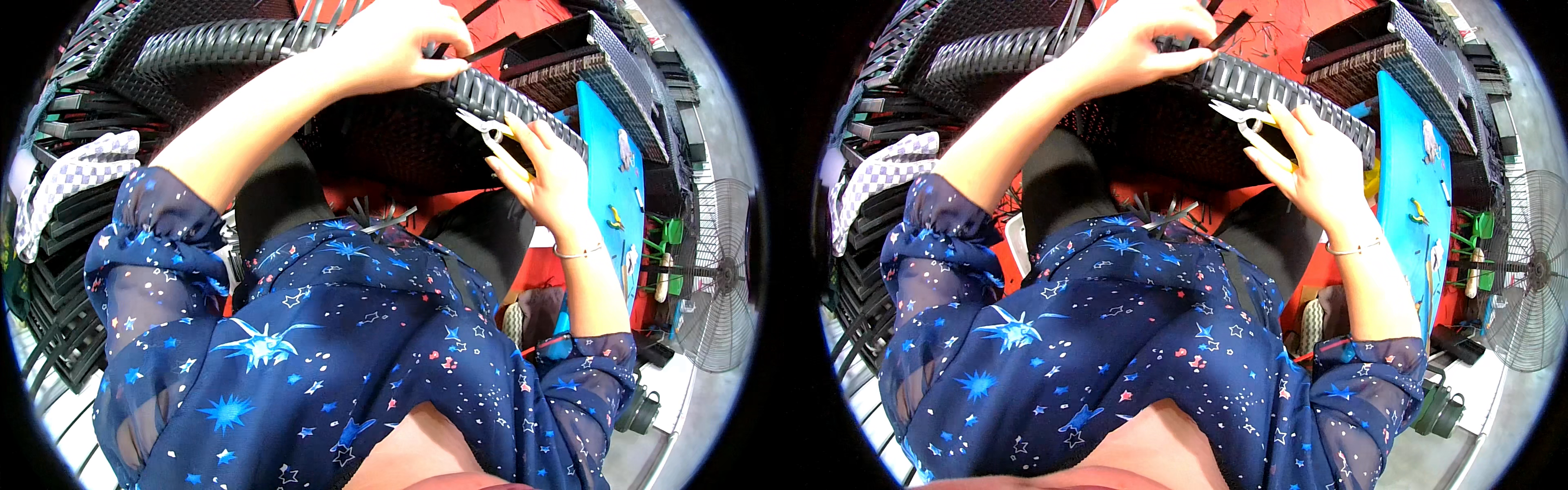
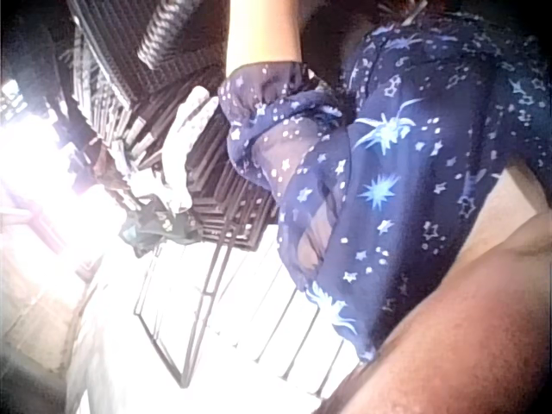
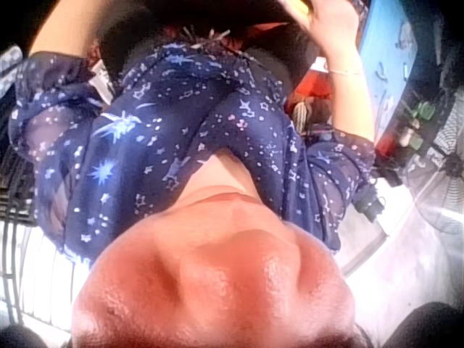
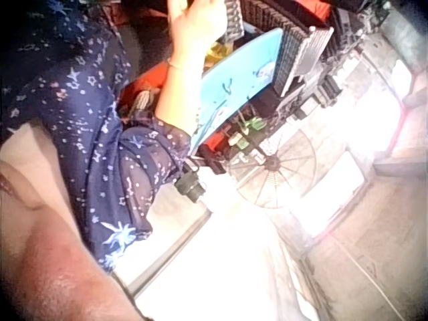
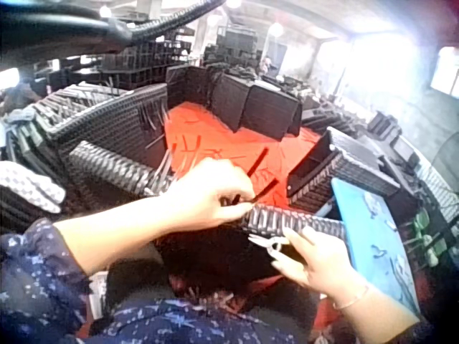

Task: The person weaves a black plastic strip into the rim of a large black basket. They use pliers to tuck and secure the strip, then continue weaving by hand, adjusting the weave pattern along the basket's edge.

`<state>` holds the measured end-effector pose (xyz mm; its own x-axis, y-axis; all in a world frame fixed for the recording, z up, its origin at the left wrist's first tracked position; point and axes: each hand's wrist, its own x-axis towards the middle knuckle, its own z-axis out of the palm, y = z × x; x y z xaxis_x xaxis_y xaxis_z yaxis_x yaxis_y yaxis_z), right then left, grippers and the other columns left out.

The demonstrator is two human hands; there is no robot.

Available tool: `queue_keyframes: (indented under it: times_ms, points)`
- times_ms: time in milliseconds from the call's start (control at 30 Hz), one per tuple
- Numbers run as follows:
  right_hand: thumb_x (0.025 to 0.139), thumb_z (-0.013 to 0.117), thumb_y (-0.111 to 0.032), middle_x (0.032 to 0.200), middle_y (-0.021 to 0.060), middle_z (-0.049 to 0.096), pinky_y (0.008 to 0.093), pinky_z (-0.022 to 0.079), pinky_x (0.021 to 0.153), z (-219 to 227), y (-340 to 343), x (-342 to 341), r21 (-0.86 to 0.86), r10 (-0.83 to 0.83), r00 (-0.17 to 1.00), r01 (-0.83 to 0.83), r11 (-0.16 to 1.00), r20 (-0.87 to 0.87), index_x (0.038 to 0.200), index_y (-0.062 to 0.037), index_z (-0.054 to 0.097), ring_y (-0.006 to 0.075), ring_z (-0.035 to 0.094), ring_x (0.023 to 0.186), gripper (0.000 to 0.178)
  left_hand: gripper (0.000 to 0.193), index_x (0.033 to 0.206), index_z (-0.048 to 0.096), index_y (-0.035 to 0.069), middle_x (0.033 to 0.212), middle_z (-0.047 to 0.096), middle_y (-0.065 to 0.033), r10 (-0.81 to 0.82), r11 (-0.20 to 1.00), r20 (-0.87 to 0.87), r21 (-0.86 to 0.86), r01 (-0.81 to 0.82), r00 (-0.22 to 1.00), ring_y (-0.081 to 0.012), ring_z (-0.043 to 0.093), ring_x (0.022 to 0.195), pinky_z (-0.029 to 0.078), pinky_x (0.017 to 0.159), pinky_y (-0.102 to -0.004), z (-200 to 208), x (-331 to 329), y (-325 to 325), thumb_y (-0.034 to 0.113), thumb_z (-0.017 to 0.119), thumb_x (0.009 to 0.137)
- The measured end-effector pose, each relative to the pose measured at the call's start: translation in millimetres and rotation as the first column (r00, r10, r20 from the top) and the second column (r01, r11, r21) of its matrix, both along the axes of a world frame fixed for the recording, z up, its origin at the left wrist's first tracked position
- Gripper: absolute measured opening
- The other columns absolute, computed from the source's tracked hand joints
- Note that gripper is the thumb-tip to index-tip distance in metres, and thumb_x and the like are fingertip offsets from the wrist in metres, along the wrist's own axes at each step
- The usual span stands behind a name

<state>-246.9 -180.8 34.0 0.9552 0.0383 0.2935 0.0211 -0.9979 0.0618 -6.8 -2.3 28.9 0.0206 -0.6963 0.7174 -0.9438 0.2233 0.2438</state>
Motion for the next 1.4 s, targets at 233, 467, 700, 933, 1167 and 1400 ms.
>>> queue_keyframes:
  times_ms: [233,467,700,933,1167,1400]
  points:
    - [0.086,0.078,-0.041,0.096,0.0102,0.064,0.0381,0.055,0.073,1,0,0,-0.018,0.017,1.0,-0.016,1.0,0.008,0.126,-0.006,0.068,0.03,0.068,0.082,0.055,0.027,0.098,0.078,0.005,0.085,0.075,-0.0093,0.006,0.959,-0.374,0.263,0.1,0.927,-0.0199,0.071,0.08,0.054,0.077,-0.0342,-22,13,8,0.031,0.074,0.093]
    - [0.087,0.078,-0.043,0.098,0.0099,0.063,0.0386,0.055,0.074,4,14,-2,0.009,-0.031,0.999,0.03,1.0,0.039,0.124,-0.0072,0.067,0.0296,0.068,0.085,0.052,0.026,0.099,0.078,0.003,0.082,0.075,-0.0072,0.044,0.856,-0.548,0.451,0.251,0.835,-0.0147,0.068,0.075,0.052,0.072,-0.0316,-10,6,26,0.029,0.075,0.093]
    - [0.087,0.077,-0.046,0.096,0.0109,0.062,0.0397,0.055,0.072,8,23,13,-0.045,-0.001,1.0,0.003,0.999,0.024,0.122,-0.0052,0.067,0.0304,0.068,0.084,0.055,0.026,0.098,0.079,0.004,0.082,0.075,-0.0056,0.05,0.864,-0.57,0.437,0.25,0.82,-0.0124,0.067,0.075,0.052,0.073,-0.0305,-13,8,24,0.029,0.077,0.092]
    - [0.088,0.075,-0.047,0.093,0.0118,0.062,0.04,0.054,0.07,5,23,17,-0.075,0.047,0.997,-0.043,0.996,0.055,0.119,-0.0033,0.068,0.0306,0.067,0.081,0.054,0.024,0.098,0.079,0.003,0.081,0.075,-0.0044,0.03,0.863,-0.618,0.413,0.291,0.786,-0.0113,0.066,0.076,0.052,0.073,-0.0294,-15,10,24,0.026,0.078,0.091]
    - [0.089,0.072,-0.051,0.097,0.0101,0.061,0.038,0.055,0.069,3,23,23,-0.237,0.048,0.999,-0.046,0.97,0.002,0.125,-0.0058,0.064,0.027,0.066,0.077,0.058,0.024,0.097,0.08,0.003,0.081,0.075,-0.0031,0.096,0.849,-0.629,0.457,0.267,0.771,-0.0102,0.066,0.075,0.052,0.072,-0.0288,-14,9,24,0.026,0.078,0.092]
    - [0.087,0.072,-0.055,0.098,0.0074,0.06,0.037,0.055,0.068,5,15,21,-0.325,0.081,0.995,-0.094,0.941,-0.052,0.133,-0.0098,0.059,0.025,0.066,0.076,0.065,0.026,0.098,0.08,0.003,0.082,0.075,-0.0034,0.061,0.88,-0.577,0.416,0.229,0.815,-0.0104,0.066,0.076,0.052,0.071,-0.0287,-18,9,24,0.028,0.078,0.092]
